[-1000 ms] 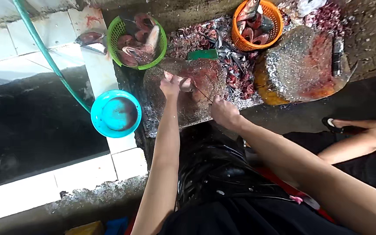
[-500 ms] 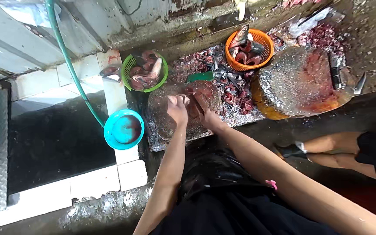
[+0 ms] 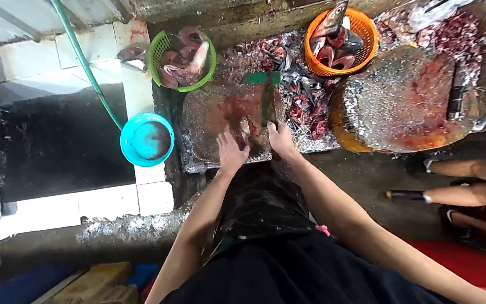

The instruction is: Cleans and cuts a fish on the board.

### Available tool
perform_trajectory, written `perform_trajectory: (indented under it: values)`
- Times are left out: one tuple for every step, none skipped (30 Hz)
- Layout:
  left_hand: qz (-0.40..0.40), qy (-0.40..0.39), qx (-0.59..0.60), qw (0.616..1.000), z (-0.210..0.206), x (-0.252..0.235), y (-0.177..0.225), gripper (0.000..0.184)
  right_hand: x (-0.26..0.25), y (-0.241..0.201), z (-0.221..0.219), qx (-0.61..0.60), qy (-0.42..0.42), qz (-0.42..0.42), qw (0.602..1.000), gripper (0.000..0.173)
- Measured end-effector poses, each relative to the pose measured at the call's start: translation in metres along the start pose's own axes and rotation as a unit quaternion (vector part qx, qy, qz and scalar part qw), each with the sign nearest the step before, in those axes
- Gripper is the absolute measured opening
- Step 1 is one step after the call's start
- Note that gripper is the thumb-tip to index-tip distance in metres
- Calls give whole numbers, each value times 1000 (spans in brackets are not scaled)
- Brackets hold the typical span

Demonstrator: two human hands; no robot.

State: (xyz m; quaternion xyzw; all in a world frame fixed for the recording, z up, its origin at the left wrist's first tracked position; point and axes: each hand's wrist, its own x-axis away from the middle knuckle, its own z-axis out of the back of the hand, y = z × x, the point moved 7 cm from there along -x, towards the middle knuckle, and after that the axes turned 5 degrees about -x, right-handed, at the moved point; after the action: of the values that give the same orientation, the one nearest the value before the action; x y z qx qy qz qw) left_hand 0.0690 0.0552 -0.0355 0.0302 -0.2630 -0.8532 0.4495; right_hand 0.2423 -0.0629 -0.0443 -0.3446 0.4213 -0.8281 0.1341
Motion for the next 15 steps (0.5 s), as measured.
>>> perform_trajectory:
  values:
    - [-4,-27,-29,999,-6,-10,6,117,-16,-2,-10,-9,-6,-10,1000,46]
    - [3,-66,-62,996,-14,-20,11,121,-29,-3,-21,-8,-15,-25,1000,46]
    - [14,-104,-89,991,-20,-28,14,122,-37,-4,-32,4,-24,-40,999,47]
    - [24,-127,-111,985,-26,-33,14,121,-42,-4,-40,24,-31,-52,998,48]
    - [31,-132,-121,983,-29,-37,13,117,-43,-5,-48,34,-34,-61,997,48]
    - [37,-130,-123,983,-30,-40,11,114,-43,-4,-54,26,-33,-65,997,48]
    - [41,-121,-119,985,-31,-40,8,110,-41,-2,-60,0,-36,-71,997,48]
    - [47,-105,-114,987,-32,-40,5,107,-40,3,-65,-34,-41,-76,996,47]
    - [55,-91,-106,989,-32,-39,1,106,-37,7,-70,-70,-56,-85,992,46]
    - [62,-78,-96,990,-32,-37,-2,104,-33,11,-72,-108,-72,-98,987,45]
    - [65,-69,-83,992,-32,-35,-4,104,-29,13,-72,-140,-81,-111,981,43]
    - [61,-58,-70,994,-33,-33,-6,105,-26,11,-70,-143,-81,-116,980,42]
    - [49,-43,-54,996,-35,-31,-9,106,-26,9,-64,-97,-72,-106,987,43]
    - [38,-32,-39,998,-37,-28,-10,107,-26,6,-59,-20,-57,-92,994,46]
    - [29,-25,-27,999,-39,-27,-12,108,-25,2,-55,43,-50,-84,994,48]
